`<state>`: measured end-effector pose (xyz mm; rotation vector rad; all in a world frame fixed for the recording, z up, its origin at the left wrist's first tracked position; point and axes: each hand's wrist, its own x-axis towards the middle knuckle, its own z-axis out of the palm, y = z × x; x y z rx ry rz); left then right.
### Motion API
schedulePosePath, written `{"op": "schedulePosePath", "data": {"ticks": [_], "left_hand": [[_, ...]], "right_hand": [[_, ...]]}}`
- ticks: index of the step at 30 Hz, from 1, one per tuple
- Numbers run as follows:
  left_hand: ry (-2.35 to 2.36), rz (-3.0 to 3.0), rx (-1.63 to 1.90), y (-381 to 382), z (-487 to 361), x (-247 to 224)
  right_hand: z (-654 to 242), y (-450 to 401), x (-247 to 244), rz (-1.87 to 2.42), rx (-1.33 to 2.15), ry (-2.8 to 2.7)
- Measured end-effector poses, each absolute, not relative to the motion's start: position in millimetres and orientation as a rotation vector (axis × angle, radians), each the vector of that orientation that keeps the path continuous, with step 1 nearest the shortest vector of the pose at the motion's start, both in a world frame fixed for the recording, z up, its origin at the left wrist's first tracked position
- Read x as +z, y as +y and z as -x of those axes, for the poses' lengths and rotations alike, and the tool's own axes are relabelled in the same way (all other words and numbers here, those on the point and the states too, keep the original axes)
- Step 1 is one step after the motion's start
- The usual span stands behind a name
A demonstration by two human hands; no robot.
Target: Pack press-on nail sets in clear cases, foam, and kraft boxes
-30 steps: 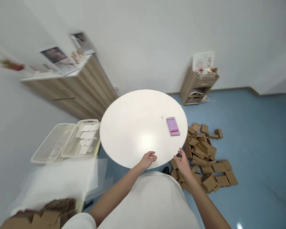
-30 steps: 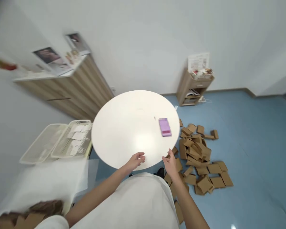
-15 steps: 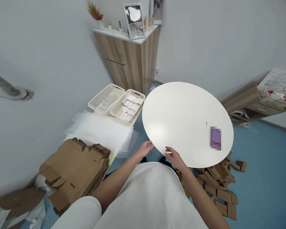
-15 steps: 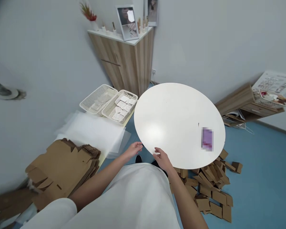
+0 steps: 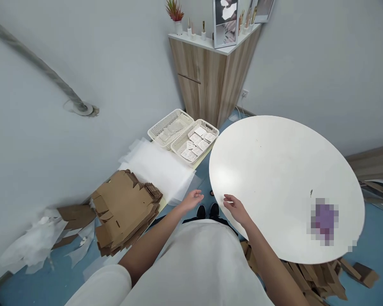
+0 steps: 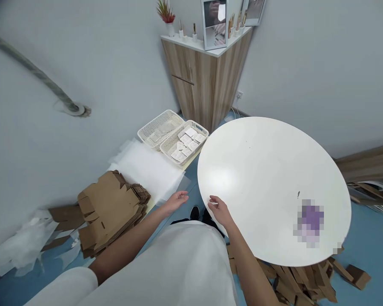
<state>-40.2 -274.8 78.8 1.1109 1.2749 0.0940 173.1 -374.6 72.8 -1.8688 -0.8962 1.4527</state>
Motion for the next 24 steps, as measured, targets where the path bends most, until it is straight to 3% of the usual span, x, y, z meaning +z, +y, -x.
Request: {"op": "schedulePosePath", "data": {"ticks": [11,24], "left_hand": [[1.312,-1.053,0.208,-264,57,93],[1.290,-1.148,0.442,-212,128,89]], "right_hand": [[-173,-314,83,1.807,1.511,-0.963],[-92,-255,107,1.786,1.371,-1.141]]}}
